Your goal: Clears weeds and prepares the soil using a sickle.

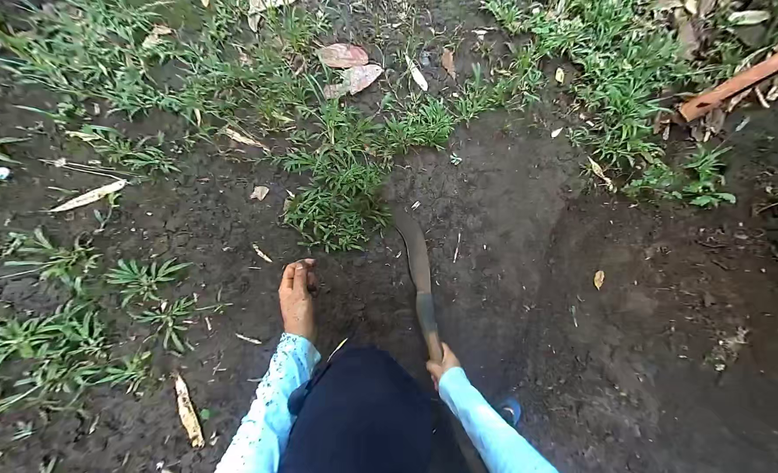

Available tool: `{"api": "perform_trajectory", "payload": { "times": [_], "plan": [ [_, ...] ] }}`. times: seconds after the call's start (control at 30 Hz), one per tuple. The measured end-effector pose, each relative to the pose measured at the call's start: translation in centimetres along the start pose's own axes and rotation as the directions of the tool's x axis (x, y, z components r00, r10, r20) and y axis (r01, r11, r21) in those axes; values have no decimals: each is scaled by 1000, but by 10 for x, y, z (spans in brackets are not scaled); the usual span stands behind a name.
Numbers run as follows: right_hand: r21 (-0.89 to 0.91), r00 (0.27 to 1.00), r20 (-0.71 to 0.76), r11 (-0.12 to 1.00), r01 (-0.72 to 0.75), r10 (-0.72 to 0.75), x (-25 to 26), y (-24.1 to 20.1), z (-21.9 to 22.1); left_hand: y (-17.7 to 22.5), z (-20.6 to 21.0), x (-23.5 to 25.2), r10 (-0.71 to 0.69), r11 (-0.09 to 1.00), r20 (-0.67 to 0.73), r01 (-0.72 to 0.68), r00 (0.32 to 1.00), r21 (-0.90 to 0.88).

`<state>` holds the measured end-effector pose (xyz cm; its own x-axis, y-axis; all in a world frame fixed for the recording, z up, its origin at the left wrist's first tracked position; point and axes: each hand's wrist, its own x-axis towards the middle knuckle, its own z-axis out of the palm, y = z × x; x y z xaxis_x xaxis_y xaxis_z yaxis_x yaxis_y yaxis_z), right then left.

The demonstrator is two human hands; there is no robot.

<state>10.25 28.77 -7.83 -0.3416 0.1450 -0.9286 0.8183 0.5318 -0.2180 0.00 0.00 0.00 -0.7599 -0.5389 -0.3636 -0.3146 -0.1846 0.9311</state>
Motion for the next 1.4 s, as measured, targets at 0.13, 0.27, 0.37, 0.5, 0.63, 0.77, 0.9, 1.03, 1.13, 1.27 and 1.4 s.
{"api": "perform_trajectory", "payload": {
  "times": [0.13, 0.27, 0.37, 0.5, 0.63, 0.77, 0.9, 1.03, 1.13, 1.27, 1.4],
  "plan": [
    [336, 977, -181, 926, 171, -114, 9, -65, -32, 0, -4, -1, 12, 999, 11, -13, 1000, 51],
    [298, 957, -268, 936, 189, -108, 44, -128, -28, -1, -7, -1, 29, 999, -5, -29, 1000, 36],
    [-66, 996, -24, 995, 81, -82, 30, -55, 2, 8, -7, 3, 52, 998, -52, -53, 997, -32],
    [-72, 998, -2, 996, 61, -61, 2, -4, -18, 15, -8, -3, 64, 994, -122, -74, 990, -81],
    [376, 964, -225, 900, 221, -142, 14, -102, -44, 9, -13, -5, 78, 994, -124, -87, 989, -73],
    [120, 977, -184, 984, 132, -108, 45, -112, -6, 6, -18, -1, 75, 992, -137, -88, 988, -91],
    [-224, 997, 55, 973, 61, -50, 21, -13, -2, 12, -14, 3, 73, 989, -193, -96, 979, -111],
    [150, 991, -58, 980, 127, -120, 6, -60, -28, 7, -10, -3, 97, 992, -196, -111, 976, -63],
    [371, 979, -171, 913, 169, -111, 25, -134, -24, 3, -15, -3, 104, 993, -242, -113, 965, -23],
    [9, 999, -14, 999, 47, -47, 33, -79, 11, 6, -21, 1, 82, 996, -323, -87, 943, -3],
    [152, 995, -49, 984, 94, -87, 17, -61, -27, 6, -25, 1, 161, 987, -366, -157, 916, 40]
  ]
}}
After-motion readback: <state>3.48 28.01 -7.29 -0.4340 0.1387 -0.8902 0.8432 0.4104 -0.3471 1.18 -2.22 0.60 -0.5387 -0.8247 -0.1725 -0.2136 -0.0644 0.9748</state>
